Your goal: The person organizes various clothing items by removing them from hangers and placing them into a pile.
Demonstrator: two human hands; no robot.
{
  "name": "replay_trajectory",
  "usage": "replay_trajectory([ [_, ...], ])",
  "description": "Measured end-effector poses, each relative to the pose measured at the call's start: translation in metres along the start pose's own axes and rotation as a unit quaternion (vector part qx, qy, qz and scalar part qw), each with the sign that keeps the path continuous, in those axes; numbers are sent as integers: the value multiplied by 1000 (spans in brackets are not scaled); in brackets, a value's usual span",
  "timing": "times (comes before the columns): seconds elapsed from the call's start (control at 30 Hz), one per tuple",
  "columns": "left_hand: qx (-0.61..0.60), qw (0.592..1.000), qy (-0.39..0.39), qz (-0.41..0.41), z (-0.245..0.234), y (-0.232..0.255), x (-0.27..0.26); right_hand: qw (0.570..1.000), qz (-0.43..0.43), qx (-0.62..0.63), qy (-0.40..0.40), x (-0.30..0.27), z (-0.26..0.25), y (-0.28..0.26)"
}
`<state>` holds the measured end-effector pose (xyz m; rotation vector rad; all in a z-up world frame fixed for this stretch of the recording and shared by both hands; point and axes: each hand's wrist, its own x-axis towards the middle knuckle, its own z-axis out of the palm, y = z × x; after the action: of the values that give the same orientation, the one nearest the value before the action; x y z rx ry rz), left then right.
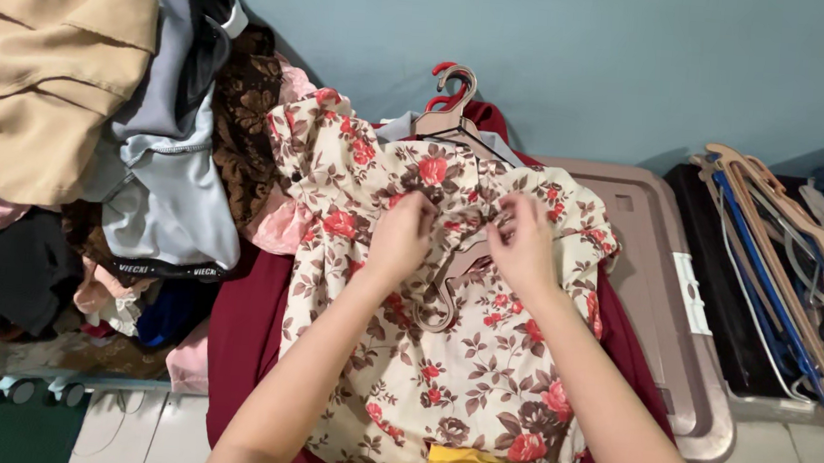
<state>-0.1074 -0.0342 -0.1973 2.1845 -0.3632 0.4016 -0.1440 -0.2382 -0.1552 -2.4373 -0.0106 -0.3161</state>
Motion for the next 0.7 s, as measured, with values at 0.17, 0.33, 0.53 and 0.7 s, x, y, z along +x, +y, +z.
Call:
replay_trajectory([
  [0.17,-77,997,-5,-6,-12,30,13,998,-39,-46,34,24,4,-9],
  [0.33,1,996,-9,84,-3,48,9,999,-8,37,-3,46,19,5],
  [0.53,-24,999,10,40,17,25,-4,989,-9,144,31,26,26,27],
  [0.7,-160,987,31,-6,1,20,7,963,-259,-75,-11,-22,18,12],
])
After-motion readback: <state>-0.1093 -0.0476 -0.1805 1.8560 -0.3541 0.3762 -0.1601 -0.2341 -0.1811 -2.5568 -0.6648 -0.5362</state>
